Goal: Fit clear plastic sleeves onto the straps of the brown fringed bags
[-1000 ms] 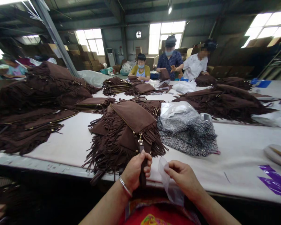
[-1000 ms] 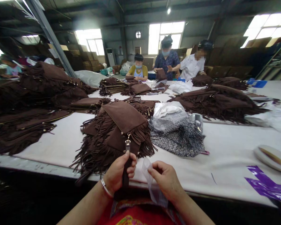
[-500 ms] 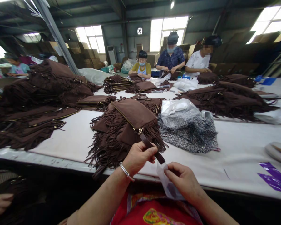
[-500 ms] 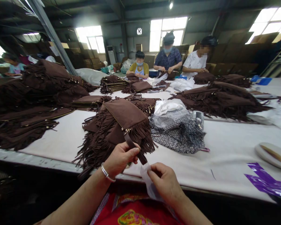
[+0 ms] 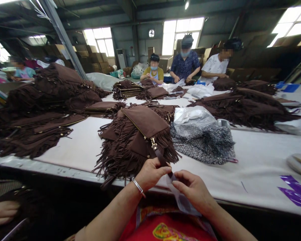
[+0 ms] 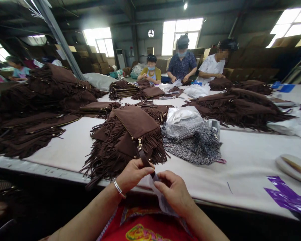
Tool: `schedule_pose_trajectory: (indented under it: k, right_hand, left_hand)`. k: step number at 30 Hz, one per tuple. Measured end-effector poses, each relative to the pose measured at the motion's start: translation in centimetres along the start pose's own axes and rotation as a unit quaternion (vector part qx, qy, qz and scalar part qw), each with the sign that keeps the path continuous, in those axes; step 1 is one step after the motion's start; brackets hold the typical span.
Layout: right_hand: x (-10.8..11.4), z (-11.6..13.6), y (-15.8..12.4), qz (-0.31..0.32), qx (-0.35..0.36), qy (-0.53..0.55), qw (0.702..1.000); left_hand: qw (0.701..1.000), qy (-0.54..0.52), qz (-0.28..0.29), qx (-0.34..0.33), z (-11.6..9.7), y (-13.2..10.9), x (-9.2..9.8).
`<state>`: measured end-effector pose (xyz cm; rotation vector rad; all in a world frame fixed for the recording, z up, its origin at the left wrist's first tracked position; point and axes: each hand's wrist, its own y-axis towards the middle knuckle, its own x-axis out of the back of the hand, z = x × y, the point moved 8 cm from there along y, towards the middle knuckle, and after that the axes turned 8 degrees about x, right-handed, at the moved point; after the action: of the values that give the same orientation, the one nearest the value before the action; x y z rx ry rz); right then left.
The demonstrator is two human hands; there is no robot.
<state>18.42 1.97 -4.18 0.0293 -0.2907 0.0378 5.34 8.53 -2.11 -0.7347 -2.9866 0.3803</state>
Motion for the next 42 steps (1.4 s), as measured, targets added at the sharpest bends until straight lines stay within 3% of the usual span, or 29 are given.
schedule_pose_trajectory:
  k: [3,6,10,13,16,20,26,30,34,38,42]
  right_hand:
    - [-0.1,0.3,0.7,-0.006,0.012,-0.026,1.0]
    - [-0.1,0.4,1.0,0.011,-0.023,-0.008,1.0]
    - [0.8,0.7,-0.2,0.045,-0.086,0.061,0.993]
    - [1.4,0.9,-1.8,0.075,-0.121,0.099,0.985]
    - [1.9,0.4,-3.1,0.084,-0.141,0.091,0.982]
    - [2.4,-1.1,-3.3,0.05,-0.153,0.042,0.986]
    - [2.5,0.3,0.4,-0.009,-0.054,-0.087,0.995]
    - [2.3,1.7,3.1,-0.043,0.015,-0.127,0.991]
    - [0.9,2.0,5.4,-0.032,0.027,-0.109,0.993]
    - [-0.6,2.0,7.0,-0.009,0.026,-0.103,0.994]
    - [-1.4,1.8,7.9,0.001,0.023,-0.092,0.996]
  left_hand:
    - [0.999,-0.005,0.016,0.027,1.2,0.0,-0.9]
    - [0.993,-0.08,-0.003,0.088,2.4,0.4,-0.3]
    - [0.932,-0.314,0.017,0.182,2.8,1.8,0.6]
    - [0.909,-0.373,-0.016,0.185,2.2,3.3,1.7]
    - [0.915,-0.367,-0.051,0.161,2.0,4.2,1.9]
    - [0.928,-0.343,-0.061,0.129,2.5,4.1,1.0]
    - [0.946,-0.29,-0.069,0.124,3.6,3.2,0.0]
    - [0.954,-0.251,-0.11,0.122,4.0,2.5,0.4]
    - [0.961,-0.209,-0.133,0.125,4.4,1.6,1.0]
    - [0.969,-0.156,-0.173,0.083,4.4,0.6,2.2]
    - [0.966,-0.169,-0.183,0.071,4.8,-0.1,2.6]
